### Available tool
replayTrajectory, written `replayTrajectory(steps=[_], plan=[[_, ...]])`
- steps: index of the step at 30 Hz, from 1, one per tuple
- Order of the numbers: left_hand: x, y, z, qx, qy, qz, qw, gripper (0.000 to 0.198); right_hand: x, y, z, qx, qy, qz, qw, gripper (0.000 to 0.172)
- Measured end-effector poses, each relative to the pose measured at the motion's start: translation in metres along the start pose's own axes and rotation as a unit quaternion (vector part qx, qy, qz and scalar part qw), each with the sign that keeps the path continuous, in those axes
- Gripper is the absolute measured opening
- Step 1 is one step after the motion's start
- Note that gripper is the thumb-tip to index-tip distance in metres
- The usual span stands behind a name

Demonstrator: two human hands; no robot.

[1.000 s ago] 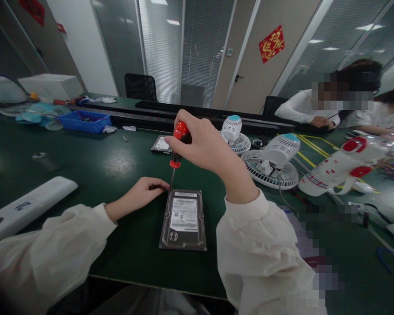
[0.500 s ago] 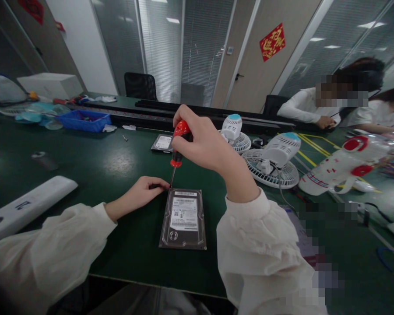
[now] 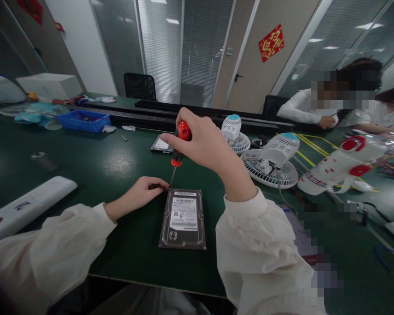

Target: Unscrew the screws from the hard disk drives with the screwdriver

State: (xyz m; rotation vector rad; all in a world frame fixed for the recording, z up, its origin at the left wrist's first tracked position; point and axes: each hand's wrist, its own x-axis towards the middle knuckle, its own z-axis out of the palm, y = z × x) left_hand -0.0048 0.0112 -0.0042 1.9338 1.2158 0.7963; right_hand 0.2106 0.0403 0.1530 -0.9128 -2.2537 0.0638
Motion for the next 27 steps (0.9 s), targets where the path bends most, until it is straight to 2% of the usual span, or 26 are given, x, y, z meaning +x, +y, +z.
replayTrajectory(steps=[4,7,13,17,20,23,27], plan=[[-0.0002,0.0011,0.0000,-0.001,0.002,-0.005,1.000,0.028,-0.0008,-0.0012,-0.0016,0.004,-0.004,-0.007,1.000,0.019],[-0.0004,0.0019,0.0000,-0.007,0.003,-0.006,1.000,0.028,-0.0010,-0.0023,-0.0029,0.000,-0.019,-0.009,1.000,0.022],[-0.0012,0.0031,-0.0006,-0.006,0.004,-0.007,1.000,0.028,-0.0010,-0.0021,-0.0028,0.006,-0.003,0.000,1.000,0.024],[-0.0007,0.0020,-0.0004,0.000,0.004,-0.003,1.000,0.028,-0.0020,-0.0041,-0.0044,0.022,-0.018,-0.007,1.000,0.032],[0.0002,0.0014,0.0003,0.000,0.005,-0.001,1.000,0.028,-0.0020,-0.0048,-0.0037,-0.002,-0.022,-0.007,1.000,0.026],[0.0007,0.0012,0.0009,-0.004,0.003,-0.006,1.000,0.028,-0.0017,-0.0044,-0.0022,-0.031,-0.025,0.006,0.999,0.029],[0.0005,0.0013,0.0006,-0.002,0.003,-0.001,1.000,0.028,-0.0021,-0.0046,-0.0028,-0.034,-0.033,-0.024,0.999,0.023]])
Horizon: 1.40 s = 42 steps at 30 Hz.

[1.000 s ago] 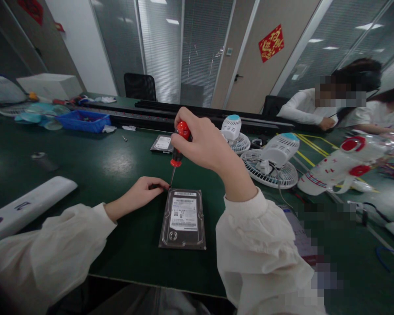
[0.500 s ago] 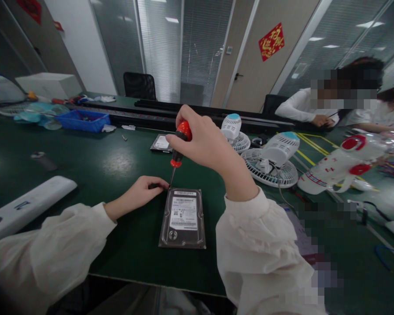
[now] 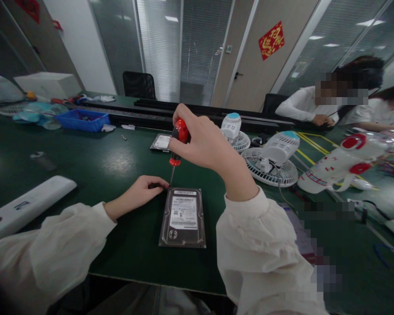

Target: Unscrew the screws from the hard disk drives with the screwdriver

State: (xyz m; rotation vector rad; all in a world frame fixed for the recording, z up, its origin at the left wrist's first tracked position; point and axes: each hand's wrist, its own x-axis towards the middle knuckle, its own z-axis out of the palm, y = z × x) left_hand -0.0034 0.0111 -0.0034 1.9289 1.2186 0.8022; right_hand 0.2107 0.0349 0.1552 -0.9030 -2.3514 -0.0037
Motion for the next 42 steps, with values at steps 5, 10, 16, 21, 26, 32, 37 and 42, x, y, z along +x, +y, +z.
replayTrajectory(steps=[5,10,16,21,26,32,37,42], plan=[[-0.0007,0.0015,-0.0009,-0.002,0.000,0.001,1.000,0.028,0.0002,-0.0026,-0.0014,0.010,0.005,0.012,1.000,0.022],[-0.0006,0.0010,-0.0004,-0.006,0.002,0.006,1.000,0.028,0.0001,-0.0024,-0.0025,0.026,0.002,-0.003,1.000,0.018],[-0.0006,-0.0007,-0.0004,-0.005,0.000,0.006,1.000,0.028,0.0003,-0.0003,-0.0003,0.029,0.002,0.022,0.999,0.022],[-0.0004,-0.0027,-0.0005,-0.011,-0.003,0.006,1.000,0.028,0.0004,0.0006,0.0002,0.037,0.012,0.018,0.999,0.018],[0.0017,-0.0027,0.0003,-0.007,0.003,0.006,1.000,0.029,0.0005,-0.0021,0.0020,0.011,0.019,0.035,0.999,0.016],[0.0012,-0.0014,0.0000,-0.011,0.003,-0.003,1.000,0.029,0.0003,-0.0024,0.0021,0.023,0.021,0.015,0.999,0.018],[0.0003,-0.0018,-0.0007,-0.011,-0.003,0.002,1.000,0.029,0.0002,-0.0035,0.0012,0.014,0.023,0.045,0.999,0.021],[-0.0005,-0.0015,-0.0010,-0.010,-0.004,-0.002,1.000,0.028,0.0011,0.0001,0.0023,0.050,0.046,0.029,0.997,0.013]])
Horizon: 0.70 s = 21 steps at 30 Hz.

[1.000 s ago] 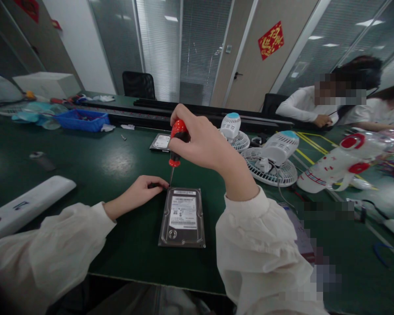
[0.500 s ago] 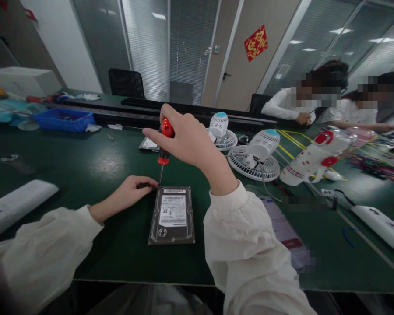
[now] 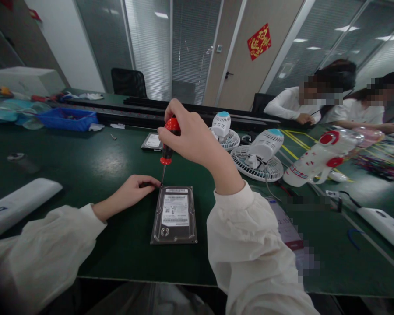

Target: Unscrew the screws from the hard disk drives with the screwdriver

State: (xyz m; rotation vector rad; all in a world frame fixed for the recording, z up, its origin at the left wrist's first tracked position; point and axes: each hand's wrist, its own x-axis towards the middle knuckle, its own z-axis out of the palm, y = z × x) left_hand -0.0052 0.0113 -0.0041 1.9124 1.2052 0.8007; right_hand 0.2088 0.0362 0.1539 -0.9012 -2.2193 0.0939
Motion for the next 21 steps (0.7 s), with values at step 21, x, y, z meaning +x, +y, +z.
replayTrajectory(steps=[21], plan=[[0.0007,-0.0013,0.0012,0.000,0.010,0.008,1.000,0.027,0.0002,0.0000,-0.0004,-0.023,-0.012,-0.004,1.000,0.028]])
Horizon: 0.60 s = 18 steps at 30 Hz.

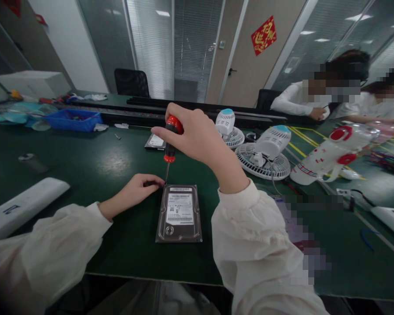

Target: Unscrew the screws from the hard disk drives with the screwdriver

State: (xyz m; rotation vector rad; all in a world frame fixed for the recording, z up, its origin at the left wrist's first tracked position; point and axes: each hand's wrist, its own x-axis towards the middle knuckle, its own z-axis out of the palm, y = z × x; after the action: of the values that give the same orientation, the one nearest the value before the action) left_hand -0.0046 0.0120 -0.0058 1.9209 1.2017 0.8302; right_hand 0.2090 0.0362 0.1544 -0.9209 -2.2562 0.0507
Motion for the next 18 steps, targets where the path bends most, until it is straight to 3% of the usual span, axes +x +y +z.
replayTrajectory(steps=[3,10,13,16,18], plan=[[0.000,-0.001,0.000,0.000,-0.003,-0.007,1.000,0.028,0.000,0.002,-0.001,0.011,-0.008,-0.021,1.000,0.013],[0.000,0.002,-0.001,0.015,-0.003,0.001,1.000,0.029,0.001,0.005,-0.001,-0.001,0.000,-0.015,1.000,0.021],[-0.001,0.006,-0.001,0.015,-0.004,-0.008,1.000,0.029,0.000,0.005,-0.003,0.007,-0.008,-0.020,1.000,0.014],[-0.001,0.009,-0.002,0.015,-0.007,-0.022,1.000,0.029,0.000,0.006,-0.003,0.004,-0.021,-0.021,1.000,0.025],[-0.002,0.010,-0.002,0.013,-0.008,-0.024,1.000,0.029,0.000,0.006,-0.002,0.000,-0.012,-0.016,1.000,0.023]])
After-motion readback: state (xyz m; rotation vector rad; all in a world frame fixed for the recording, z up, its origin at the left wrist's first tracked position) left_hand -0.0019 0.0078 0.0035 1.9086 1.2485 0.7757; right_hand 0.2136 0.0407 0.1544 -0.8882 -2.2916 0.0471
